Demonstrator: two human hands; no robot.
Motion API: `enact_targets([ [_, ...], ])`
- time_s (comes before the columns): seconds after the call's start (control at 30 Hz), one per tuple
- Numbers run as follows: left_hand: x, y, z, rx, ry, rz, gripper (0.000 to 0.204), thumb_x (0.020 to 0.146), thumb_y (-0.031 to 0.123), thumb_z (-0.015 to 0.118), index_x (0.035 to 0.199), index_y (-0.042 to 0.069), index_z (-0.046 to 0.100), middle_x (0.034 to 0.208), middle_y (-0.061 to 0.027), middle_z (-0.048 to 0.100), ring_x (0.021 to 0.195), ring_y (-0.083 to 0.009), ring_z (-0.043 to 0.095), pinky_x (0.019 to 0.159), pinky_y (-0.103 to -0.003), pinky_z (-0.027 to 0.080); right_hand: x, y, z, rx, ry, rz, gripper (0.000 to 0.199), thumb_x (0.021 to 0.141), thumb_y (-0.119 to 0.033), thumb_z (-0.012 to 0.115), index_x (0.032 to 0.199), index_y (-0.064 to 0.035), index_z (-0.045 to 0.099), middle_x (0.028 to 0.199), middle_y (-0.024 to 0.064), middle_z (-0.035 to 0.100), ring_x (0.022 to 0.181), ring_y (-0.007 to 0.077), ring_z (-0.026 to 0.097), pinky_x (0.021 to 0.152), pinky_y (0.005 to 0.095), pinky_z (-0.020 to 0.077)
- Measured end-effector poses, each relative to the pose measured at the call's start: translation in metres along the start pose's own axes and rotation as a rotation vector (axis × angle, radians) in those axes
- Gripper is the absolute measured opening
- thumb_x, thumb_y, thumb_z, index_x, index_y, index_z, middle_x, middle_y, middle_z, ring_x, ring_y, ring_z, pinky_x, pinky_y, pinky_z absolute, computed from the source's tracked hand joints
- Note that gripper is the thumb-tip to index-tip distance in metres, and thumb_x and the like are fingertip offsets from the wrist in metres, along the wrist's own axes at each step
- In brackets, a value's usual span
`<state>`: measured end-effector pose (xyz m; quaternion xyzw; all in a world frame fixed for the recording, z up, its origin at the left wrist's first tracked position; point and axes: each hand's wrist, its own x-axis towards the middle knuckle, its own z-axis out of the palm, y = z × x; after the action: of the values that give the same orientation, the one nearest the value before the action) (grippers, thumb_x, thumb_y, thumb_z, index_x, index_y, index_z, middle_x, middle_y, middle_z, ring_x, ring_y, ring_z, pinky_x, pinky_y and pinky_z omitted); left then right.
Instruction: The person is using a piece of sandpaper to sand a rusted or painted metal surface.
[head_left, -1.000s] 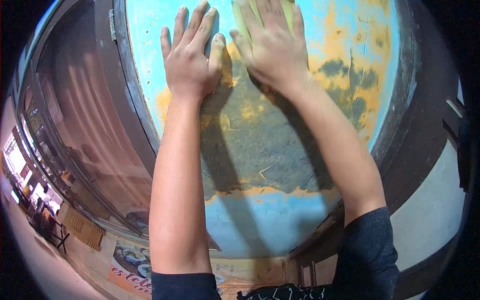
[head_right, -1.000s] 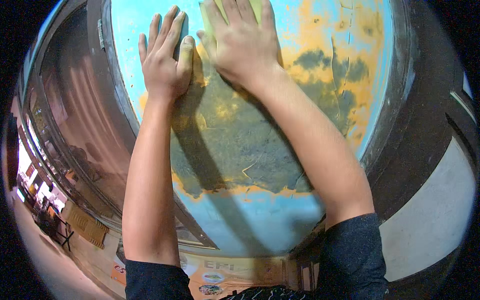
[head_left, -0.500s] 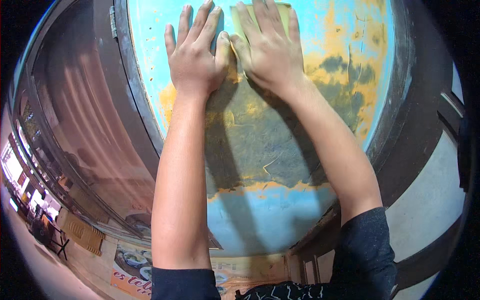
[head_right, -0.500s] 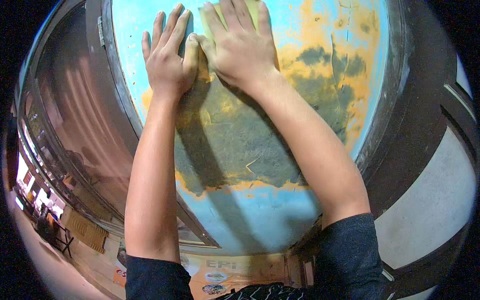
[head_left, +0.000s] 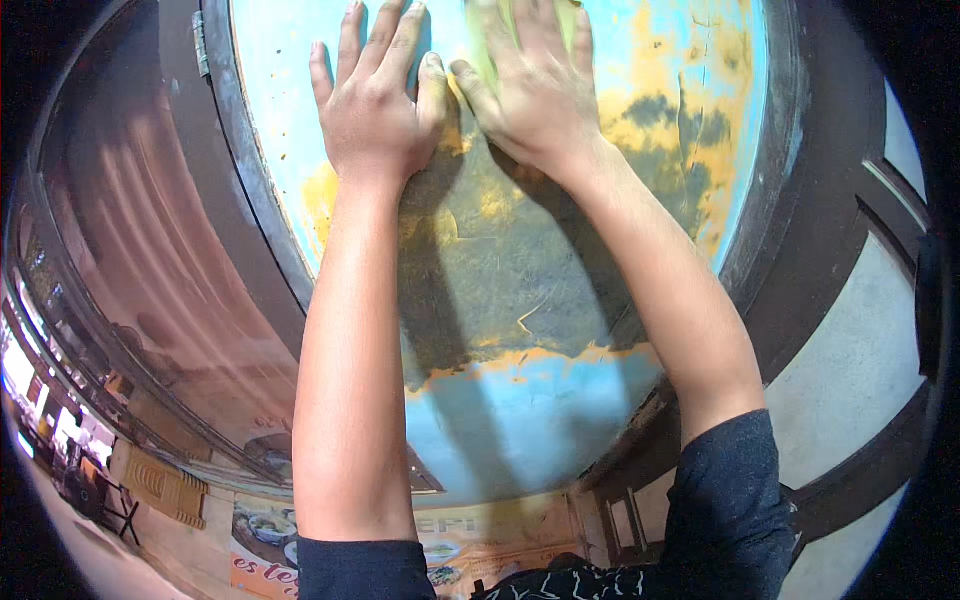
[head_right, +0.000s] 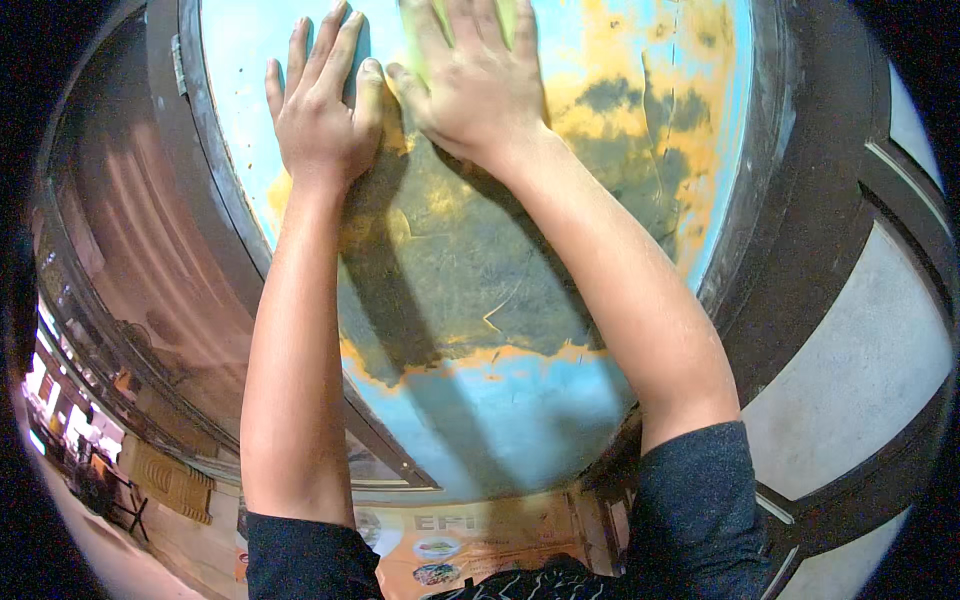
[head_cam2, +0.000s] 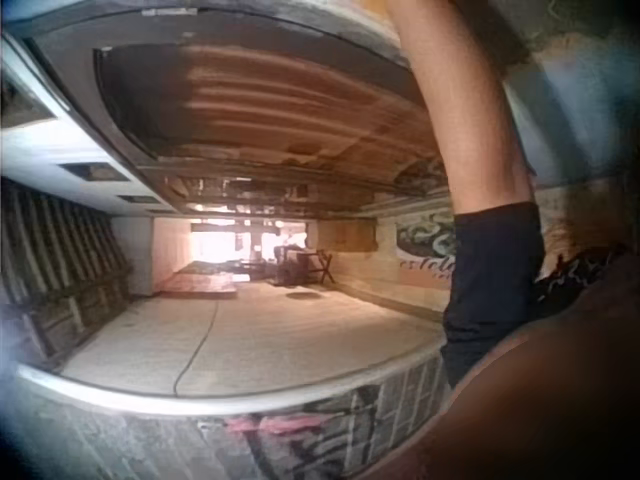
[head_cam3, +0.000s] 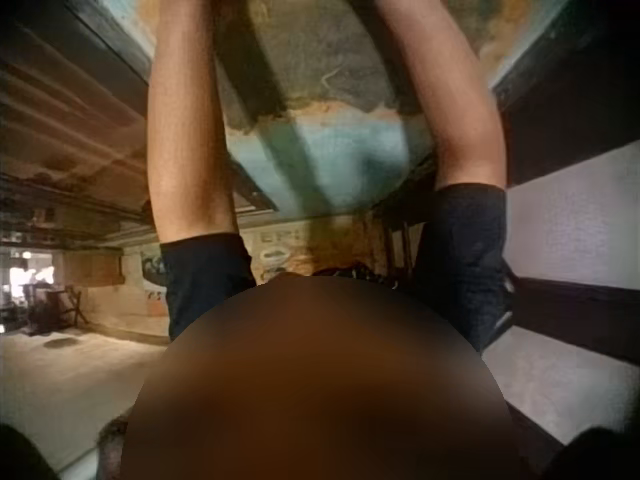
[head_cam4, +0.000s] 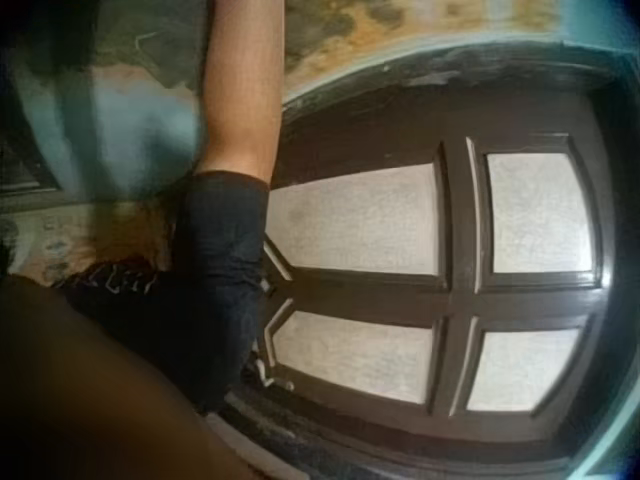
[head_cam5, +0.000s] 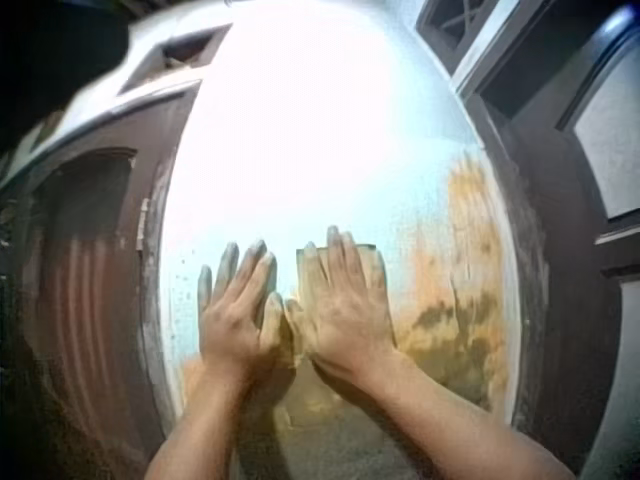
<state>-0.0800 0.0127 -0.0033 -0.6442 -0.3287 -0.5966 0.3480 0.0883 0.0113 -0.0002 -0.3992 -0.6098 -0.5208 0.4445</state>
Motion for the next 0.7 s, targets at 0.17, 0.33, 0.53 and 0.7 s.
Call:
enact_targets([
  [0.17, -0.005, -0.007, 0.003, 0.012, 0.043, 0.038, 0.053, 0.093, 0.025, 0.055, 0.143, 0.01, 0.061, 0.156, -0.0084, 0.053, 0.152, -0.0342, 0.038, 0.126, -0.053, 0.021, 0.032, 0.015, -0.018, 0.274, -0.086, 0.089, 0.072, 0.106, -0.046, 0.039, 0.16, 0.0004, 0.031, 0.169, 0.025, 0.02, 0.158, 0.0369, 0.018, 0.127, 0.0543, 0.0084],
  [0.33, -0.002, -0.003, 0.004, 0.02, 0.023, 0.02, 0.053, 0.092, 0.025, 0.055, 0.143, 0.01, 0.061, 0.157, -0.0077, 0.052, 0.152, -0.0343, 0.037, 0.126, -0.054, 0.021, -0.001, 0.024, -0.016, 0.095, -0.023, 0.166, 0.069, 0.105, -0.039, 0.042, 0.159, 0.0024, 0.032, 0.167, 0.0279, 0.023, 0.156, 0.0419, 0.02, 0.126, 0.0569, 0.0095],
  [0.53, -0.006, -0.024, 0.021, 0.076, 0.192, 0.187, 0.047, 0.099, 0.031, 0.056, 0.145, 0.024, 0.061, 0.158, 0.0037, 0.051, 0.15, -0.0277, 0.04, 0.125, -0.054, 0.018, 0.006, -0.001, 0.008, 0.094, 0.078, -0.147, 0.066, 0.106, -0.038, 0.038, 0.158, 0.0029, 0.034, 0.168, 0.0245, 0.024, 0.157, 0.0371, 0.021, 0.126, 0.0577, 0.0106],
  [0.7, -0.006, -0.022, 0.024, 0.065, 0.188, 0.195, 0.047, 0.1, 0.033, 0.054, 0.146, 0.024, 0.06, 0.158, 0.0028, 0.051, 0.151, -0.0279, 0.039, 0.125, -0.056, 0.017, 0.041, 0.034, -0.009, 0.131, -0.013, 0.015, 0.066, 0.108, -0.038, 0.033, 0.16, 0.0032, 0.029, 0.17, 0.0229, 0.019, 0.159, 0.035, 0.016, 0.127, 0.0562, 0.009],
])
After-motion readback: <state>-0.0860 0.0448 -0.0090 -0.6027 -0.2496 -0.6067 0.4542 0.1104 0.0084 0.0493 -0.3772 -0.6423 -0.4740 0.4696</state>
